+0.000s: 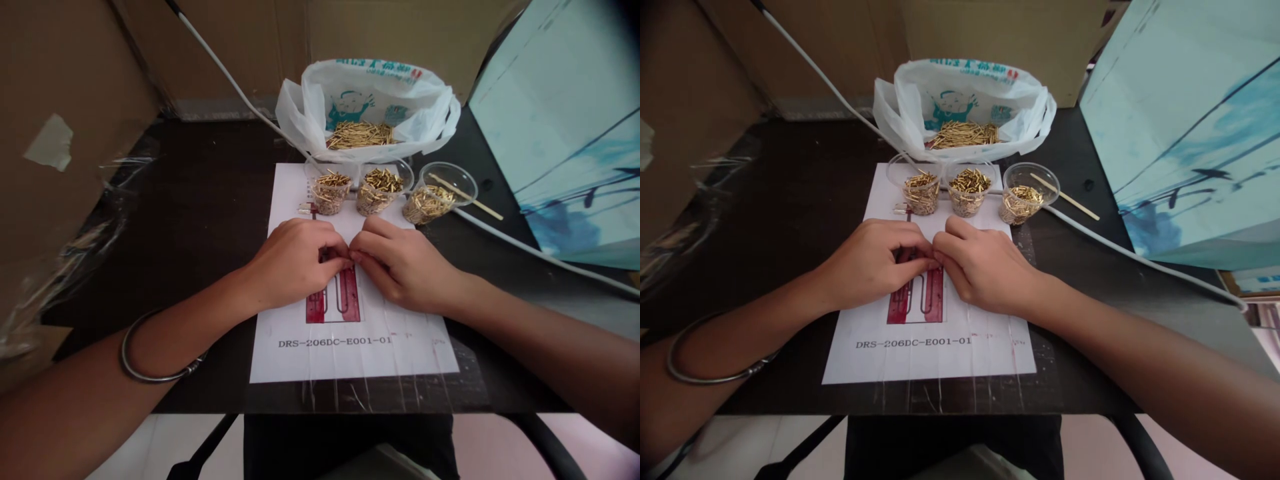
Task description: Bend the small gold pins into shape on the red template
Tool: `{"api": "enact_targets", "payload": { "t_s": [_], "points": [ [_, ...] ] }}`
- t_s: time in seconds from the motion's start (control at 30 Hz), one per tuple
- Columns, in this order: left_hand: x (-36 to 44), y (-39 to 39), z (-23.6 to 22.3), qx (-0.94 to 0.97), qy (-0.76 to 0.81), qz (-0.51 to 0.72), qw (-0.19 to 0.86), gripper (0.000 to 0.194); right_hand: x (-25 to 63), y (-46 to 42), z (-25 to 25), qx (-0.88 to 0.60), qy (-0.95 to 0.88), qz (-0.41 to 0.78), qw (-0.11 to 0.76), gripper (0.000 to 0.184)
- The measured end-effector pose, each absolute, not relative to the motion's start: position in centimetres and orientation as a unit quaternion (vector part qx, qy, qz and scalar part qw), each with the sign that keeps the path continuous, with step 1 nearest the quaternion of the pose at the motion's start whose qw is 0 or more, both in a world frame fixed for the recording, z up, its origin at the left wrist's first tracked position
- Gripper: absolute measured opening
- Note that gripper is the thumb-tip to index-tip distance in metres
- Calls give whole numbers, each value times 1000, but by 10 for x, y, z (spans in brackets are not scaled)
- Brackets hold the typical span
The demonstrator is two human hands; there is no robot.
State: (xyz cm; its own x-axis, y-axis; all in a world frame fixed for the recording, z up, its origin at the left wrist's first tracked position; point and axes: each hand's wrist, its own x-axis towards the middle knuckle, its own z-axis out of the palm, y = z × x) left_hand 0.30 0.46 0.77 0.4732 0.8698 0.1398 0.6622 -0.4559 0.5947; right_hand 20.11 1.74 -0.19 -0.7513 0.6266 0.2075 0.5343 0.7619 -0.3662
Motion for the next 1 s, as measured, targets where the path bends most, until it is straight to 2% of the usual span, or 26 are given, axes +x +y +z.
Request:
{"api": "enact_targets", "payload": {
  "t_s": [0.8, 0.9, 1.0],
  "points": [
    [4, 6, 7, 833, 448, 222, 237, 8, 202, 18, -5, -318, -923, 155, 153, 20],
    [4, 5, 6, 832, 450, 226, 234, 10, 202, 15, -4, -326, -916, 138, 188, 18],
    [3, 5, 7, 830, 453, 223, 239, 11, 205, 12, 13, -325, -900, 73, 281, 19]
  ]
}}
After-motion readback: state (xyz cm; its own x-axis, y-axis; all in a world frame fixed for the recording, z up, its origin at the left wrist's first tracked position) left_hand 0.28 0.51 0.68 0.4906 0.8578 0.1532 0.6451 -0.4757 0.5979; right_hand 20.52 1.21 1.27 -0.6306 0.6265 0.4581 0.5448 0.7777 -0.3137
